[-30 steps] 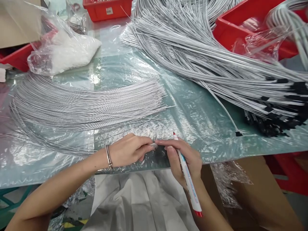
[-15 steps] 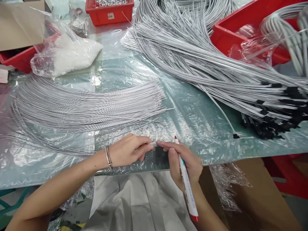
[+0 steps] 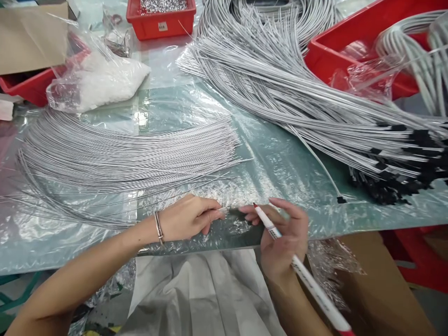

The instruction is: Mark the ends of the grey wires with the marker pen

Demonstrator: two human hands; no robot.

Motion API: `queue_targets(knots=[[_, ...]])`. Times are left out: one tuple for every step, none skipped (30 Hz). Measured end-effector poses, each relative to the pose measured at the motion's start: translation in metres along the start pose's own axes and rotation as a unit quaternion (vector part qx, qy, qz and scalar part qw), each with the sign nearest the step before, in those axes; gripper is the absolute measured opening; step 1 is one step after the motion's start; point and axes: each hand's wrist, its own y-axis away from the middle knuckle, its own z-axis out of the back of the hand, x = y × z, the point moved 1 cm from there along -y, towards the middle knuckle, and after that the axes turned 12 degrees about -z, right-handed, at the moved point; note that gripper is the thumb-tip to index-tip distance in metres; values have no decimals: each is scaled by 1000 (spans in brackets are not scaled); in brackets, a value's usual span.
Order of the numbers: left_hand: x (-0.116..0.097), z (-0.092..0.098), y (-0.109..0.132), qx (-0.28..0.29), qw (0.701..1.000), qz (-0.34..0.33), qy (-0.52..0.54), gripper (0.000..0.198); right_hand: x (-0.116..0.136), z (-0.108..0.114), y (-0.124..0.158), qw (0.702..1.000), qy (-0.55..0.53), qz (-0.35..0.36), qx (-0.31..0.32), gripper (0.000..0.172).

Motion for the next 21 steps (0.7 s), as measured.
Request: queue_targets(knots=[[0,0,-1,4,1000,-8,-17,37,1,1,-1,999,-33,3,-24,38],[-1,0,-1,7,999,-16,-32,36,1,1,-1,998,-42,12,-33,32],[-1,-1,-2,9,999,-22,-45,36,2,1,-1,999,-29,21,-27,25],[-1,-1,-2,11,998,-27,-55,35,3,1,-1,1000,-2,26,-16,19],[-1,-1,-3,13,997,-29,-65,35,3,1,-1,999,30,27,-1,15],[-1,-2,-3,15,997,-29,-73,34,2,1,0,998,52,25,9,12],[-1,-2,-3,17,996,-29,-78,34,1,2,0,998,58,20,13,13],[-1,-2,-4,18,996,-28,-81,35,0,3,1,999,50,14,15,17],[-1,-2,-4,19,996,-27,-82,35,-2,4,1,999,31,11,12,27],[0,-2,-4,21,996,-24,-82,36,-3,5,1,1000,7,13,1,39],[0,-2,-4,23,996,-21,-80,37,-4,5,1,1000,-14,14,-8,50],[0,-2,-4,24,996,-19,-79,37,-4,6,1,999,-26,15,-11,56],[0,-2,-5,25,997,-17,-78,37,-4,6,0,1000,-22,15,-6,56],[0,-2,-5,26,996,-16,-78,37,-3,6,0,1000,-2,14,6,48],[0,-3,-5,27,996,-16,-79,37,-1,6,0,999,26,17,23,38],[-1,-3,-5,28,996,-16,-82,37,1,6,-1,997,59,19,38,25],[-1,-3,-5,28,996,-17,-88,36,3,5,-1,995,87,21,47,14],[-1,-4,-4,27,995,-16,-98,36,4,5,0,993,107,22,44,11],[-1,-4,-4,27,994,-17,-109,35,5,5,0,992,119,22,37,13],[-1,-5,-4,23,992,-19,-123,35,6,4,0,992,122,21,29,13],[-1,-6,-3,19,990,-24,-137,34,6,4,0,992,125,17,19,12]])
